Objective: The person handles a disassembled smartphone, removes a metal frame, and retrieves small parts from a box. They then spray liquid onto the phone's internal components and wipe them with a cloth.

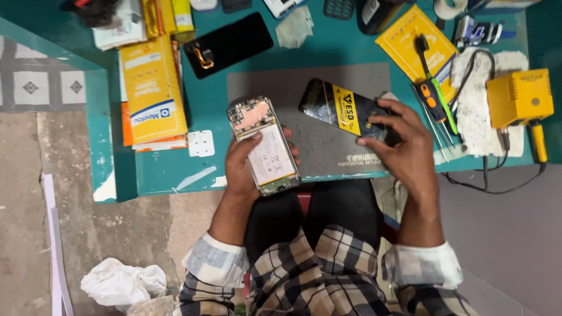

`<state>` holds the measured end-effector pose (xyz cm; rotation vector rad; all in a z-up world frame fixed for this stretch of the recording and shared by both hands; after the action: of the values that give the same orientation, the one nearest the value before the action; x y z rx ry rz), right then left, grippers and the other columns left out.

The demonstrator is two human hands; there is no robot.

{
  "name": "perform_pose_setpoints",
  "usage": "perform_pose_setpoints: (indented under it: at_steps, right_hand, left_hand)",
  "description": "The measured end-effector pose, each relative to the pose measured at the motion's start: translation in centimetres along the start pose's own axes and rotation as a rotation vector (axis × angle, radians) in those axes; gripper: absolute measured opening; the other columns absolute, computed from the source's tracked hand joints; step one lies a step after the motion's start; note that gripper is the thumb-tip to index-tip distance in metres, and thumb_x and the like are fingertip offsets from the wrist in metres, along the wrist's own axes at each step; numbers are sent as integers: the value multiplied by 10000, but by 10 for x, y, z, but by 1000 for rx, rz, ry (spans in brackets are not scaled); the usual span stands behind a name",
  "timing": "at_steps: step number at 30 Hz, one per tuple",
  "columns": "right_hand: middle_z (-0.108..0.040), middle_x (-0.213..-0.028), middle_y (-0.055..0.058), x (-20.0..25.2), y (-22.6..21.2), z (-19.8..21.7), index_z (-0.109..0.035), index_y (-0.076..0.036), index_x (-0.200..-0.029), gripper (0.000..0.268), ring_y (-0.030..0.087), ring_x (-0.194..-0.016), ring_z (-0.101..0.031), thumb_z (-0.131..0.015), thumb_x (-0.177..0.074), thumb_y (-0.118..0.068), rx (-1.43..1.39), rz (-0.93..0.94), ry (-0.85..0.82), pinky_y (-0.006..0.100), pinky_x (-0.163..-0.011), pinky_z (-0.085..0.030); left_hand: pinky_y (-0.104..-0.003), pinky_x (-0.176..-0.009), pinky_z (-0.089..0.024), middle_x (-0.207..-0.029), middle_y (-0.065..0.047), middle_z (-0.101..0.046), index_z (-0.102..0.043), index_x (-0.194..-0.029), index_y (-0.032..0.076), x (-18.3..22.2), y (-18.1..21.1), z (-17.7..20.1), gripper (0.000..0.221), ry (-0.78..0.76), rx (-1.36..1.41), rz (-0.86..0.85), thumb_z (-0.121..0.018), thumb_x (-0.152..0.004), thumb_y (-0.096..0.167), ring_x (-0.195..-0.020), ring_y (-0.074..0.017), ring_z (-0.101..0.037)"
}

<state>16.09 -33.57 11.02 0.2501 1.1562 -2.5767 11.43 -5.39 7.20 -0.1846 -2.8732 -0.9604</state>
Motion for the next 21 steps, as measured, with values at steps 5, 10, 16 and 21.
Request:
perform_pose_setpoints:
  at_steps: [5, 10, 16, 21]
  right_hand:
    - [-626, -1421, 126, -5, 28, 9, -726, -5, -1144, 423, 254, -1382, -588, -895, -756, 15, -266, -53, -43, 348, -1170, -512]
    - [-627, -1425, 130, 1, 46, 7, -718, 15, -1175, 390, 244, -1366, -603, -875, -824, 82, -282, -81, 30, 365, -1177, -524]
    - [-637, -1411, 111, 3, 33, 11, -704, 15, -1152, 294, 179, -1293, -603, -866, -927, 113, -496, -103, 103, 292, -1128, -591]
    - [-532, -1468, 125, -19, -16, 27, -695, -24, -1222, 526, 247, -1355, -577, -876, -736, 68, -85, 19, -200, 354, -1095, -515]
  left_hand:
    - [-546, -786, -642, -1138, -283, -669, -521, -1328, -49, 2, 0, 0, 405, -25, 3, 8, -513, -1021, 215, -925, -396, -730]
    - [-548, -793, -644, -1151, -281, -666, -514, -1344, -44, 6, -1, 4, 431, -12, 20, 22, -530, -1003, 220, -931, -397, -728]
    - [-558, -843, -637, -1192, -273, -656, -504, -1358, -58, 9, -1, 8, 422, -71, 72, 0, -511, -1036, 214, -973, -401, -726]
    - [-556, -844, -641, -1216, -274, -652, -496, -1370, -64, 11, -2, 12, 426, -120, 64, 14, -507, -1044, 210, -990, -402, -726]
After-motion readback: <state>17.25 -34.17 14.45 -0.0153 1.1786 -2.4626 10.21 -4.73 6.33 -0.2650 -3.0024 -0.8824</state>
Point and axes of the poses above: each hand's wrist, its own x-axis away from the middle knuckle, its own z-axis out of the back of the hand, y = z × x, the point moved 2 cm from there along -x, towards the middle knuckle
